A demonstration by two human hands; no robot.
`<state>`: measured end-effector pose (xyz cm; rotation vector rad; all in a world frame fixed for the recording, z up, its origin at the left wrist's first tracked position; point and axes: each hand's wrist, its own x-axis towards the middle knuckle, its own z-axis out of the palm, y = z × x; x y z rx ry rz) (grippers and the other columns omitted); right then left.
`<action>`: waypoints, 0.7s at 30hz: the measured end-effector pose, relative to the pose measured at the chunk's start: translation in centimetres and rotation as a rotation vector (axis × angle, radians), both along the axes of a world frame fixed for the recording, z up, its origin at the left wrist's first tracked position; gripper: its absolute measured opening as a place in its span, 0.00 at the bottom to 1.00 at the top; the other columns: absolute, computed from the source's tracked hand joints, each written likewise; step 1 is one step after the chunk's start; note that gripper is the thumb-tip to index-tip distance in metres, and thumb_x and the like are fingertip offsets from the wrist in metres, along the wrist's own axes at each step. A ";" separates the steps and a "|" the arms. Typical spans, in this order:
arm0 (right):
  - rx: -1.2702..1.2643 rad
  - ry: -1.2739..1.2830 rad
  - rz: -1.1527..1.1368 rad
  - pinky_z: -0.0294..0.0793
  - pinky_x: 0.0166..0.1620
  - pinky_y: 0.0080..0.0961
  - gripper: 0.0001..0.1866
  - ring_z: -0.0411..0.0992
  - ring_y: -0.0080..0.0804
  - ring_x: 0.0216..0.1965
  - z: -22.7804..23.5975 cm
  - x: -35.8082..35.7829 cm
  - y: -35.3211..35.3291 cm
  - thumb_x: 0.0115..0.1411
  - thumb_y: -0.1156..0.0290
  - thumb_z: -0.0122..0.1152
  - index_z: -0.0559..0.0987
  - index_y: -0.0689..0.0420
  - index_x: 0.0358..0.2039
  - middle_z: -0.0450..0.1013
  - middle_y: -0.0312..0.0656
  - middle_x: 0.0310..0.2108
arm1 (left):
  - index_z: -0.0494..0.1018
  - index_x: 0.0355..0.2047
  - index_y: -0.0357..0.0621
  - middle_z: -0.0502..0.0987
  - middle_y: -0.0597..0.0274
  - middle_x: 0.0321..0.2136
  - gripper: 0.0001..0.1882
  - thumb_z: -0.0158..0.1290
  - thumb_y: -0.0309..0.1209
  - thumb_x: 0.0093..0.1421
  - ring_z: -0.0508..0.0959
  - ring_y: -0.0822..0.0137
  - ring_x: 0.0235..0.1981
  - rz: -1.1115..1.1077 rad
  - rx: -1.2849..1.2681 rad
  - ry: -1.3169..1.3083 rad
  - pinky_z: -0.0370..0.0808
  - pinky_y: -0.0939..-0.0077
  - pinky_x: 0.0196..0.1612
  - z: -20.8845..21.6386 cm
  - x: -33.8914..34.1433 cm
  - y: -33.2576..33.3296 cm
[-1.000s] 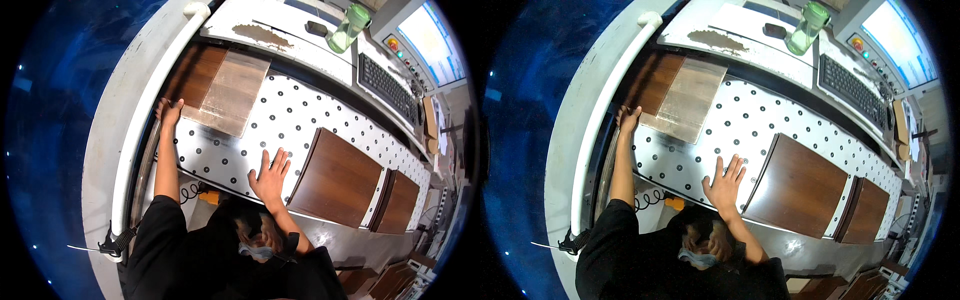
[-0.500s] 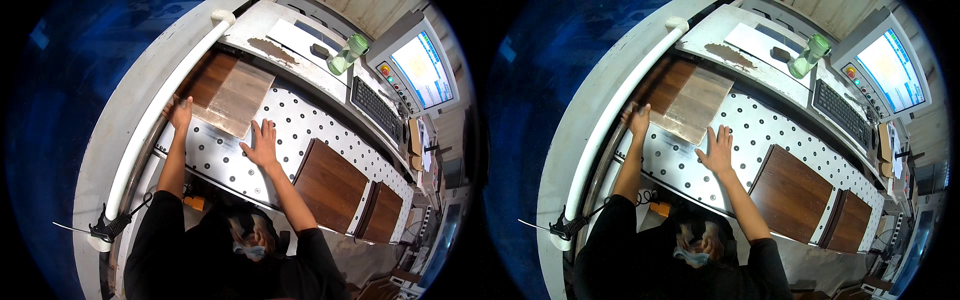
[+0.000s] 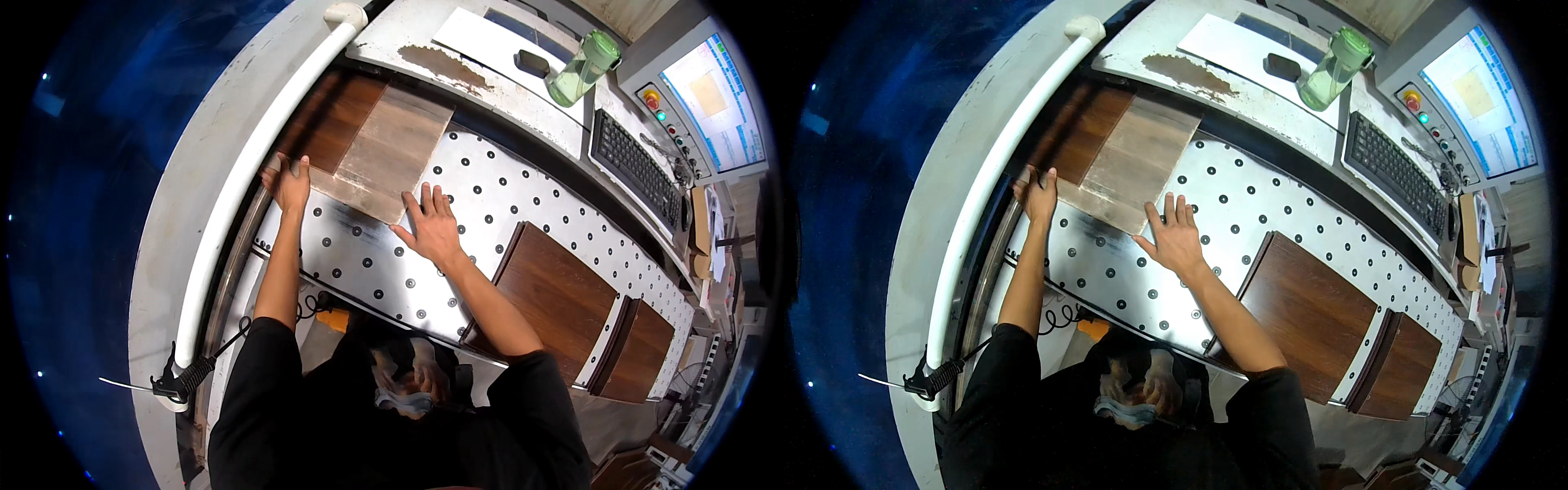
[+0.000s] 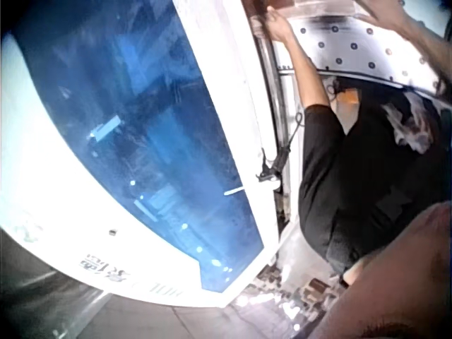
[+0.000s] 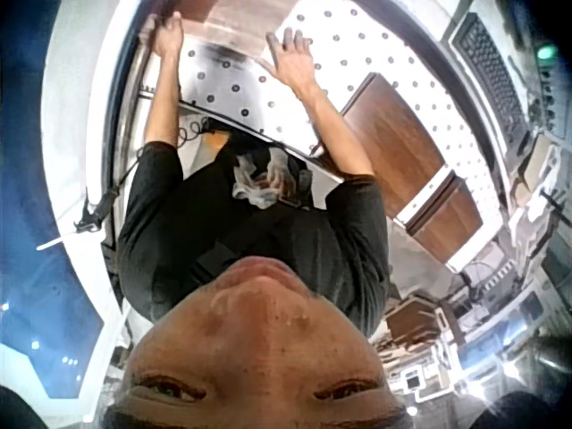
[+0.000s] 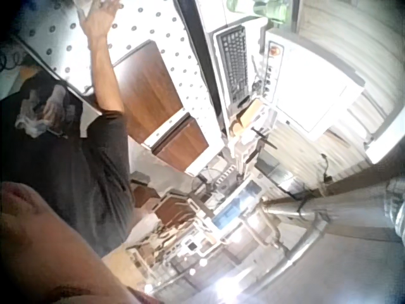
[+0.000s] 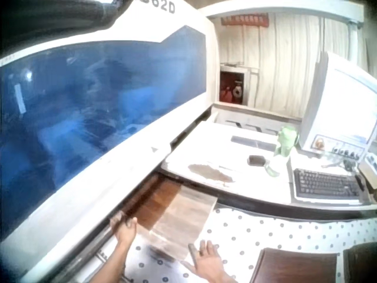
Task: The person places rectangular wooden panels onto a perforated metal workbench and uses a handheld scanner to scan each panel. The person repeatedly picks up panels, positions them on the table, scans them, and then moves them aside or stacks them. The process is repeated for multiple panels in a continuous workflow.
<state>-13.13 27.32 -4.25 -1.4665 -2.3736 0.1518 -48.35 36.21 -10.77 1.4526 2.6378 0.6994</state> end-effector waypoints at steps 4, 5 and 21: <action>-0.035 0.185 0.001 0.56 0.68 0.61 0.38 0.55 0.67 0.69 0.5 0.0 -0.1 0.58 0.48 0.68 0.71 0.57 0.62 0.57 0.64 0.68 | 0.53 0.74 0.48 0.49 0.20 0.69 0.51 0.38 0.72 0.63 0.41 0.28 0.73 -0.030 -0.043 0.021 0.37 0.51 0.75 0.5 -0.3 0.3; -0.025 0.204 0.015 0.55 0.69 0.62 0.37 0.54 0.65 0.70 0.3 -0.2 -0.2 0.57 0.51 0.69 0.71 0.58 0.62 0.56 0.63 0.68 | 0.53 0.74 0.49 0.48 0.18 0.69 0.50 0.38 0.71 0.64 0.41 0.27 0.73 -0.037 -0.054 0.012 0.37 0.50 0.75 0.4 -0.4 0.1; -0.099 0.169 0.154 0.34 0.74 0.59 0.50 0.42 0.56 0.76 -1.4 -13.4 7.5 0.60 0.44 0.57 0.59 0.74 0.68 0.50 0.64 0.73 | 0.54 0.73 0.46 0.47 0.21 0.70 0.48 0.41 0.68 0.65 0.41 0.30 0.74 -0.035 -0.067 -0.024 0.40 0.50 0.74 1.7 0.1 -0.8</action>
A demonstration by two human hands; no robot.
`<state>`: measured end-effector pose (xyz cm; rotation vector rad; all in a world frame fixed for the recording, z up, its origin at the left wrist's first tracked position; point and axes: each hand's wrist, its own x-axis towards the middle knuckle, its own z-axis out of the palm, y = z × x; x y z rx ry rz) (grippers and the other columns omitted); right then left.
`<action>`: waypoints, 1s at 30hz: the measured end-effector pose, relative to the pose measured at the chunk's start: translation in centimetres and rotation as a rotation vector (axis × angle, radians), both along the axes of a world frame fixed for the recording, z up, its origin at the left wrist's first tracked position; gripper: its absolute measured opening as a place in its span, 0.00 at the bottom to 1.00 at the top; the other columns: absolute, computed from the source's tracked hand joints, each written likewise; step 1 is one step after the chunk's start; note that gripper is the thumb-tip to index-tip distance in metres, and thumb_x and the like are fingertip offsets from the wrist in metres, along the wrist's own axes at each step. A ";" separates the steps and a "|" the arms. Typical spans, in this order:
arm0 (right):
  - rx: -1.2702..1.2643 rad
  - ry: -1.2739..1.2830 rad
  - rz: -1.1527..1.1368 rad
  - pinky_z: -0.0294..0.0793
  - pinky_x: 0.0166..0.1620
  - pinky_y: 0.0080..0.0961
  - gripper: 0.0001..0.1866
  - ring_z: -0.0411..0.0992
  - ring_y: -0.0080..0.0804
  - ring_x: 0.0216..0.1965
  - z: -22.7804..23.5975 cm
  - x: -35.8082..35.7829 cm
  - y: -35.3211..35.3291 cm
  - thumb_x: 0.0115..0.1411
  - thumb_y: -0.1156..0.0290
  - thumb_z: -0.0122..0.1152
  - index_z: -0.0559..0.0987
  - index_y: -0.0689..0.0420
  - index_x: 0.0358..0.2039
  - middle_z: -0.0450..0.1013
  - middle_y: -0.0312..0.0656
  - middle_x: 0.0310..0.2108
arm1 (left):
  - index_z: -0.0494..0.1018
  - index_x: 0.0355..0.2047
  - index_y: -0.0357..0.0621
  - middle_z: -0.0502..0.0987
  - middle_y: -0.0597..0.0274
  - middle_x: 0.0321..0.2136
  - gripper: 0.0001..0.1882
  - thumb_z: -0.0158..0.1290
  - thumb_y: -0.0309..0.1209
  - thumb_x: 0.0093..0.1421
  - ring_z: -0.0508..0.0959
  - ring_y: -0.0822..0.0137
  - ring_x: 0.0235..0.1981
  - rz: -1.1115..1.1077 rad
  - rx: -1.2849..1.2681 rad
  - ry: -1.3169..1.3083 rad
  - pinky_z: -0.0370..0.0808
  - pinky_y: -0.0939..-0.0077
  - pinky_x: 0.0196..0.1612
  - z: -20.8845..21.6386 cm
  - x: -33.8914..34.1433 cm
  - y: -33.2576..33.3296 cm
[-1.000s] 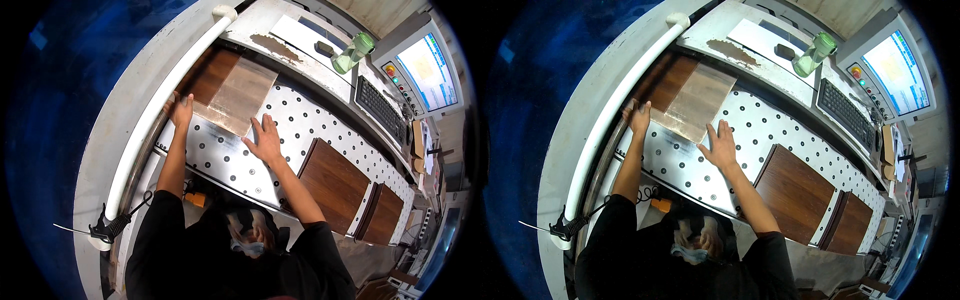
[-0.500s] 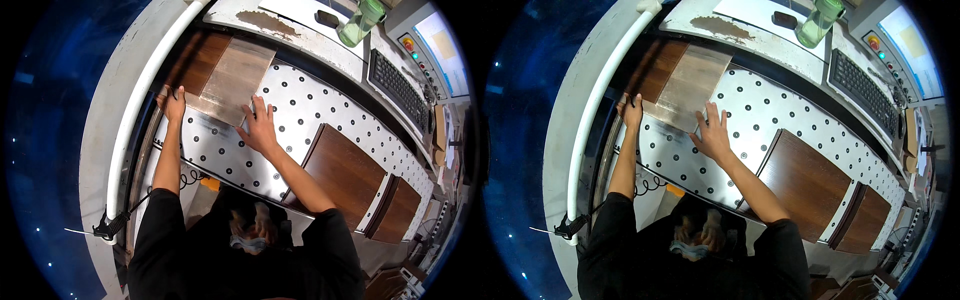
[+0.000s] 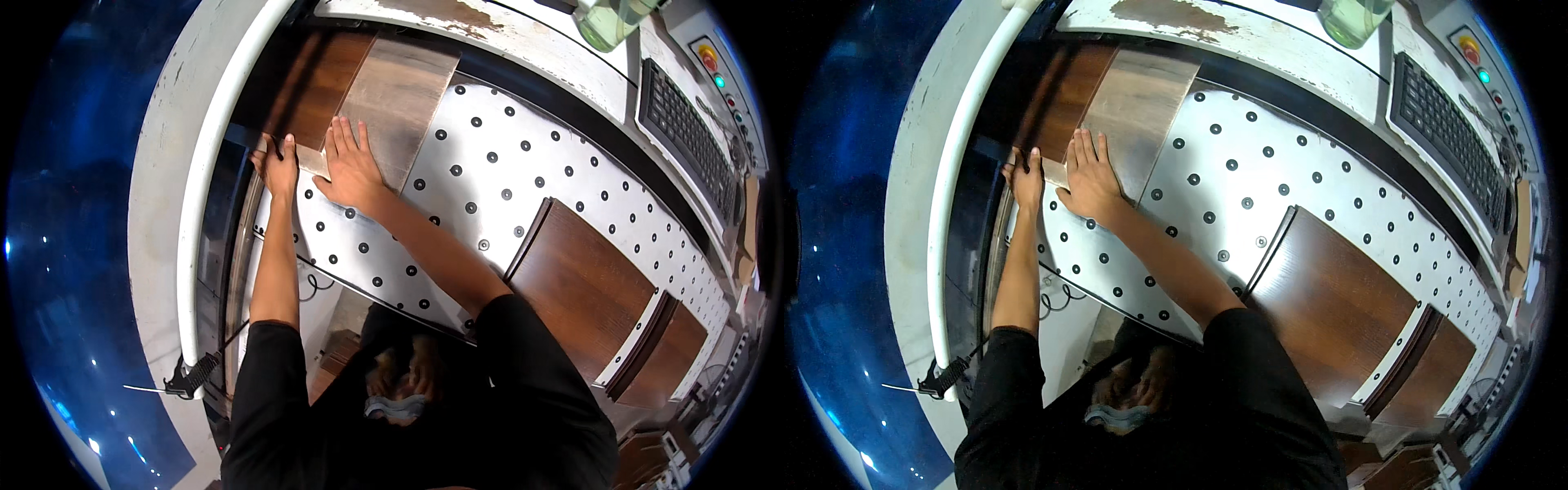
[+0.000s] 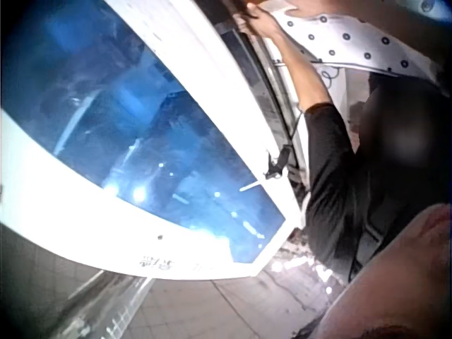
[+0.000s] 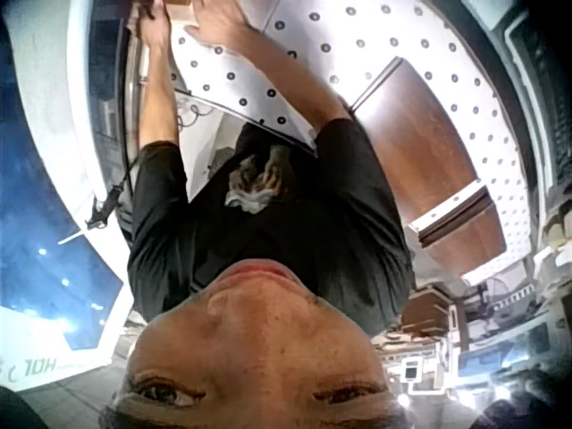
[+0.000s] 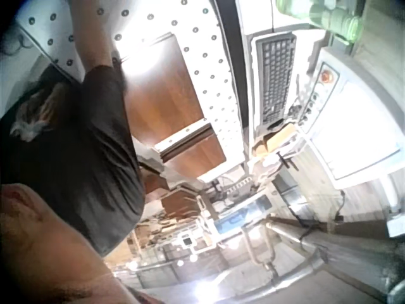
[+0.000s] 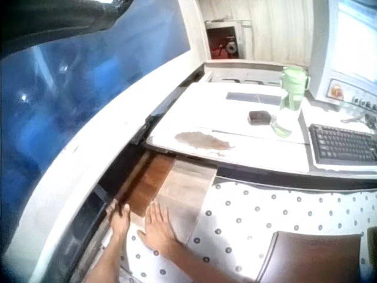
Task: The person places rectangular wooden panels onto a perforated metal workbench and uses a handheld scanner to scan each panel. The person repeatedly picks up panels, positions them on the table, scans them, and then moves them aside or stacks them. The process is repeated for multiple panels in a continuous workflow.
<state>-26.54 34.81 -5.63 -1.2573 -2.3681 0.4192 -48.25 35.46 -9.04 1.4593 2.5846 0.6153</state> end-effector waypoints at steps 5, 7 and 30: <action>0.012 -0.045 0.026 0.36 0.74 0.60 0.50 0.43 0.56 0.76 0.4 0.8 0.2 0.59 0.44 0.58 0.59 0.75 0.68 0.51 0.64 0.72 | 0.58 0.72 0.42 0.59 0.33 0.69 0.48 0.40 0.68 0.66 0.54 0.39 0.72 -0.068 0.064 -0.040 0.46 0.56 0.74 0.2 0.4 0.4; 0.049 0.027 0.003 0.35 0.74 0.60 0.50 0.43 0.57 0.76 -0.5 0.2 0.2 0.58 0.45 0.58 0.60 0.75 0.67 0.54 0.64 0.70 | 0.62 0.68 0.33 0.64 0.42 0.68 0.47 0.45 0.65 0.66 0.60 0.46 0.71 -0.161 0.155 -0.128 0.51 0.60 0.73 0.1 -0.3 0.9; 0.040 0.026 -0.009 0.33 0.75 0.56 0.48 0.45 0.53 0.76 0.9 0.3 -0.8 0.57 0.46 0.60 0.62 0.75 0.66 0.54 0.64 0.70 | 0.53 0.75 0.54 0.54 0.29 0.70 0.48 0.37 0.71 0.64 0.48 0.31 0.73 -0.025 -0.007 -0.061 0.41 0.47 0.74 -0.9 -1.0 1.8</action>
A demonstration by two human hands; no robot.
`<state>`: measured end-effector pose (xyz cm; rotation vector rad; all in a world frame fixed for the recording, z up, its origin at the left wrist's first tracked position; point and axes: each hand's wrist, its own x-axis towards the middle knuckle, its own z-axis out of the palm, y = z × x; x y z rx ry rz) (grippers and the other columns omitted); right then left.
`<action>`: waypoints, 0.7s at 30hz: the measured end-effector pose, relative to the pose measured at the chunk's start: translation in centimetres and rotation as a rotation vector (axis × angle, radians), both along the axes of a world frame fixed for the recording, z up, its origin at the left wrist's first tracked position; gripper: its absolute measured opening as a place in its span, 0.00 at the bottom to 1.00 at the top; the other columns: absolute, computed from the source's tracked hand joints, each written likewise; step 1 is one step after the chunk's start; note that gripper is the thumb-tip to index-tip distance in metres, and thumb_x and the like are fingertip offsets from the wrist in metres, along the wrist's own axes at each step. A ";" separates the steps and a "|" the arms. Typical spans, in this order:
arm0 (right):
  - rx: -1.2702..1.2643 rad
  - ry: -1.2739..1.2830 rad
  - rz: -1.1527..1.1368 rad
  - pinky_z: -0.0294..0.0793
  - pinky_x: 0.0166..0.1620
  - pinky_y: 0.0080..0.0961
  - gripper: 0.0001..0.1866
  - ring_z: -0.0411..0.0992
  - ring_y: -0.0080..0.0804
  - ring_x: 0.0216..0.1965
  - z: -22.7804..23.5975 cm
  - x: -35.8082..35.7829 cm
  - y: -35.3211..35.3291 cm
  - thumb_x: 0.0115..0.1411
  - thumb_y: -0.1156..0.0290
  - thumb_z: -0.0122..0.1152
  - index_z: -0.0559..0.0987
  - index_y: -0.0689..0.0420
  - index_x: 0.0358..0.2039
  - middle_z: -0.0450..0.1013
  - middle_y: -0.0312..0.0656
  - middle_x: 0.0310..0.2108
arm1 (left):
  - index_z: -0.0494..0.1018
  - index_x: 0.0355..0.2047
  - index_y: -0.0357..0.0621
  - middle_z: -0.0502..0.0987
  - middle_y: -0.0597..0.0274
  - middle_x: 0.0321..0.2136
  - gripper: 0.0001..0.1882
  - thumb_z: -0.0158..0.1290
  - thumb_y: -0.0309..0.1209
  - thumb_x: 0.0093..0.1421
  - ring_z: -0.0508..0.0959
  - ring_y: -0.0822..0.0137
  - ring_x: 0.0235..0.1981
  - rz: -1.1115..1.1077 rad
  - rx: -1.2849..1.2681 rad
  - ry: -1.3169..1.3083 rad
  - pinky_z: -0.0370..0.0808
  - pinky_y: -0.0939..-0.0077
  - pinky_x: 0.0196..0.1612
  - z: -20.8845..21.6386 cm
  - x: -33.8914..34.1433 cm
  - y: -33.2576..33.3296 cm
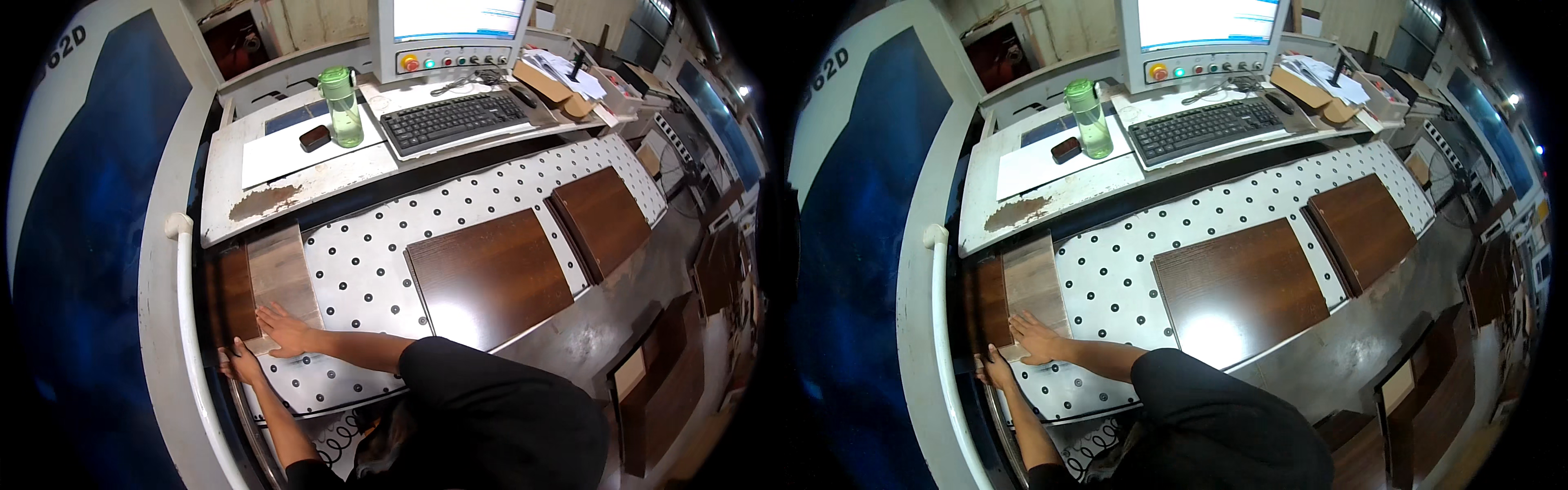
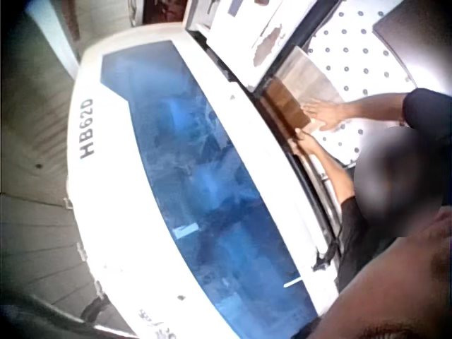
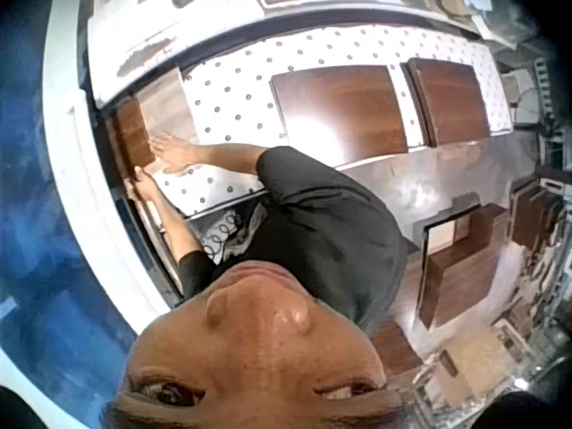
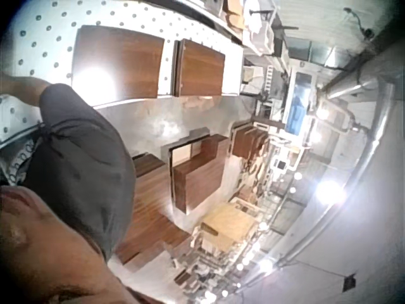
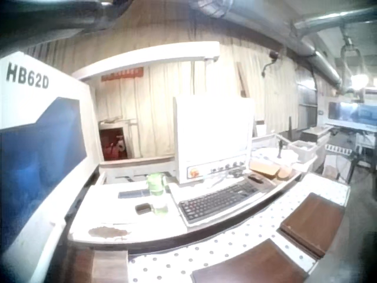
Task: The person places rectangular wooden panels onto a perforated metal workbench and uses a handheld scanner to scan each panel. The person repeatedly picks up panels, positions them on the table, scans them, and then moves them aside or stacks them. The process is repeated for multiple panels in a continuous workflow.
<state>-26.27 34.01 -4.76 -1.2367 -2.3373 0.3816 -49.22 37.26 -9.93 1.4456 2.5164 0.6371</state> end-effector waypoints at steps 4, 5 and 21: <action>0.068 -0.010 -0.028 0.36 0.75 0.56 0.37 0.51 0.55 0.73 -0.1 0.1 -3.9 0.61 0.55 0.59 0.67 0.69 0.64 0.58 0.63 0.67 | 0.52 0.75 0.51 0.57 0.30 0.69 0.49 0.38 0.71 0.64 0.53 0.34 0.71 0.032 -0.044 0.051 0.43 0.49 0.73 0.7 0.9 0.0; 0.128 0.008 -0.040 0.37 0.75 0.57 0.36 0.53 0.57 0.71 -1.1 0.4 -5.6 0.62 0.56 0.59 0.68 0.68 0.63 0.59 0.63 0.67 | 0.52 0.74 0.50 0.58 0.30 0.68 0.49 0.38 0.71 0.64 0.54 0.34 0.71 0.035 -0.060 0.075 0.44 0.49 0.73 1.0 1.4 -0.1; 0.027 0.088 -0.194 0.50 0.72 0.53 0.33 0.51 0.62 0.71 -0.6 8.0 -21.6 0.63 0.58 0.57 0.67 0.64 0.64 0.55 0.64 0.69 | 0.53 0.74 0.47 0.60 0.24 0.65 0.47 0.38 0.68 0.66 0.57 0.28 0.67 -0.024 0.000 0.136 0.50 0.41 0.70 0.6 1.3 -0.4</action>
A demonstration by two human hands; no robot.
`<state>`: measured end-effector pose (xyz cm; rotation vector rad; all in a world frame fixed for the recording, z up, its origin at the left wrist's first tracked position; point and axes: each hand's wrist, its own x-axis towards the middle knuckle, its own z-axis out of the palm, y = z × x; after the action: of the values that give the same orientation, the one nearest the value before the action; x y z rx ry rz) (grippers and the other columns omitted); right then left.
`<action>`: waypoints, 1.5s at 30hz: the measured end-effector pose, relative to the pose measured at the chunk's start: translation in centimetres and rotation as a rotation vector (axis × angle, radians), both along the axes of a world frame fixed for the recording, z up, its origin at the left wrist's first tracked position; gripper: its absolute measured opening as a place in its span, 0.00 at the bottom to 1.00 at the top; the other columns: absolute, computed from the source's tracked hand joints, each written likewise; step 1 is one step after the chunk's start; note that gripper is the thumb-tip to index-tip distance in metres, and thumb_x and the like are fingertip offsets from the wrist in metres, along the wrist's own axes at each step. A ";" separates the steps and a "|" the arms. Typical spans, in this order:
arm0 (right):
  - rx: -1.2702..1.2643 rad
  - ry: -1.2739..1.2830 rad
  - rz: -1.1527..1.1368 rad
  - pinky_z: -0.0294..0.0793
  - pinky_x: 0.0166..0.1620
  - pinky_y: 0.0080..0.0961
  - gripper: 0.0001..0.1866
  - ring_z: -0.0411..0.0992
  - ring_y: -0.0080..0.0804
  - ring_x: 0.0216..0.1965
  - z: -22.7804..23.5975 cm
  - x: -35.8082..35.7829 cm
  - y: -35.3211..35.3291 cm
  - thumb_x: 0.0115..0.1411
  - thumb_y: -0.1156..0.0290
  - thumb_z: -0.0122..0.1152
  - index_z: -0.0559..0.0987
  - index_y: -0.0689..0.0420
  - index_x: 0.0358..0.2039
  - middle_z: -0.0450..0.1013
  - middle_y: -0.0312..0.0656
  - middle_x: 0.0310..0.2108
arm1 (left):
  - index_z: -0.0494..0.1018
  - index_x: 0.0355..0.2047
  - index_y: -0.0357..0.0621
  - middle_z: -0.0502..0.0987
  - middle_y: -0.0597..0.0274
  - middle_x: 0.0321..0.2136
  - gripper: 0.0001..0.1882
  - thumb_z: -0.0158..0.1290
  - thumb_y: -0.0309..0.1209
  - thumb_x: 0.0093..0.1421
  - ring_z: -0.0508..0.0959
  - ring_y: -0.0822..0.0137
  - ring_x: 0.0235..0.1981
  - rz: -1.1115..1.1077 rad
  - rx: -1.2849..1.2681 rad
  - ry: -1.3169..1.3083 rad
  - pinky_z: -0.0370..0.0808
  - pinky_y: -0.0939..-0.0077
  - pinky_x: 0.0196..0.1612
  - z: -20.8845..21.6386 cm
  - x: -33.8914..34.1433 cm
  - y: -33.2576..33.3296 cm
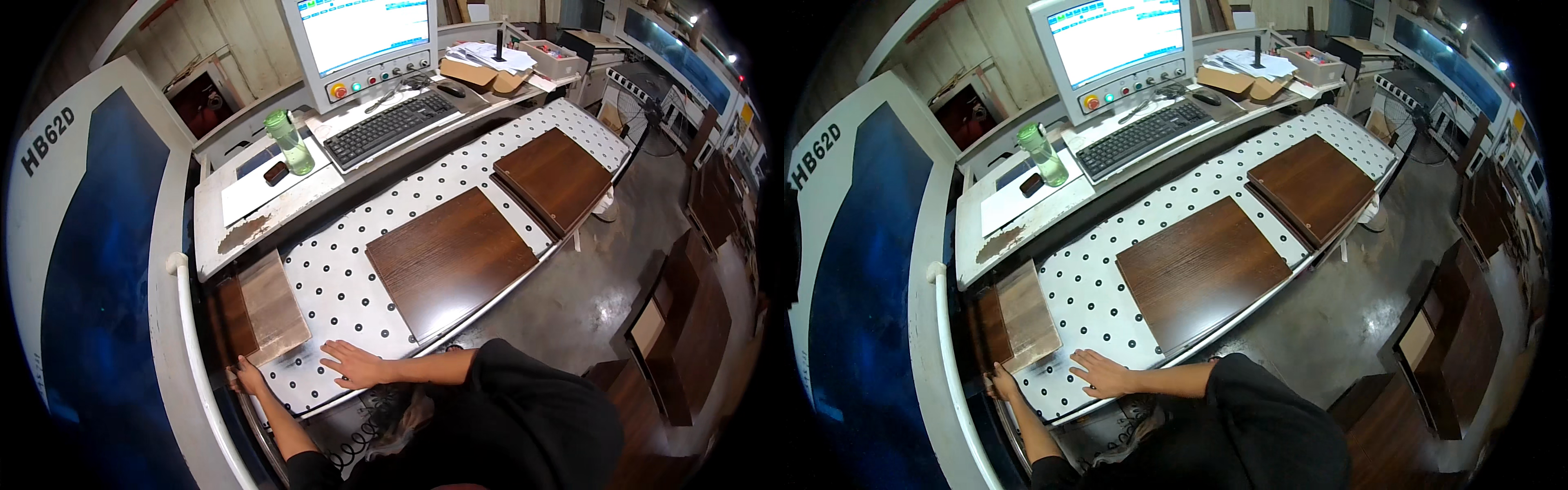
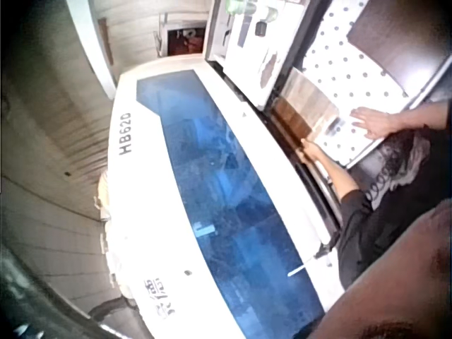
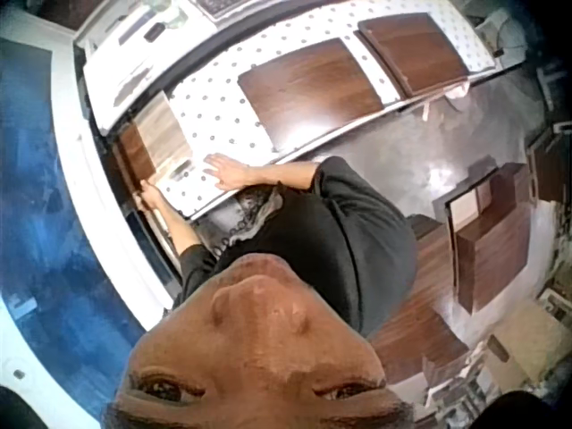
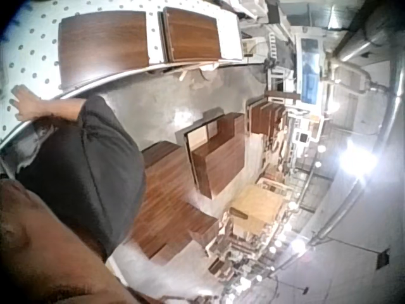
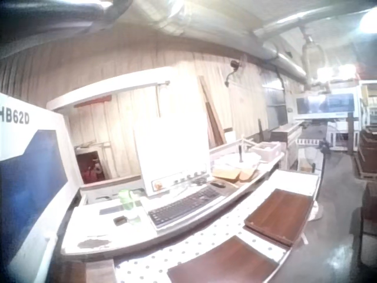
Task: The person places rectangular wooden panels onto a perforated metal workbench and uses a handheld scanner to scan each panel. The person repeatedly picks up panels, positions them on the table, scans them, and then moves them aside or stacks them. The process is repeated for multiple panels in a continuous workflow.
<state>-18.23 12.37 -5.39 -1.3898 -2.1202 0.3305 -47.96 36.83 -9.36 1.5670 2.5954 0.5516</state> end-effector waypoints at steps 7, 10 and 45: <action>0.003 0.012 0.027 0.51 0.72 0.51 0.33 0.52 0.61 0.71 0.0 -0.1 0.1 0.64 0.57 0.57 0.68 0.63 0.64 0.56 0.63 0.68 | 0.60 0.71 0.47 0.51 0.29 0.71 0.33 0.44 0.49 0.71 0.51 0.32 0.72 -0.349 0.053 0.179 0.45 0.41 0.73 1.1 3.4 -11.9; 0.000 0.015 0.039 0.51 0.72 0.52 0.33 0.52 0.61 0.71 0.2 0.1 0.0 0.64 0.57 0.58 0.68 0.64 0.64 0.56 0.63 0.68 | 0.60 0.71 0.44 0.50 0.32 0.72 0.32 0.45 0.45 0.71 0.49 0.33 0.73 -0.432 0.051 0.071 0.44 0.42 0.73 1.1 4.9 -18.0; -0.629 0.292 0.191 0.79 0.45 0.31 0.19 0.80 0.37 0.36 7.7 9.2 -1.0 0.65 0.62 0.58 0.80 0.55 0.54 0.82 0.45 0.36 | 0.62 0.68 0.36 0.80 0.53 0.40 0.33 0.56 0.42 0.69 0.78 0.65 0.43 -0.537 0.644 -0.696 0.75 0.68 0.50 22.9 5.0 -33.8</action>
<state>-9.06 11.38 2.34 -1.3450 -1.9797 1.2816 -42.94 3.02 13.50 1.6812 1.4736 1.6027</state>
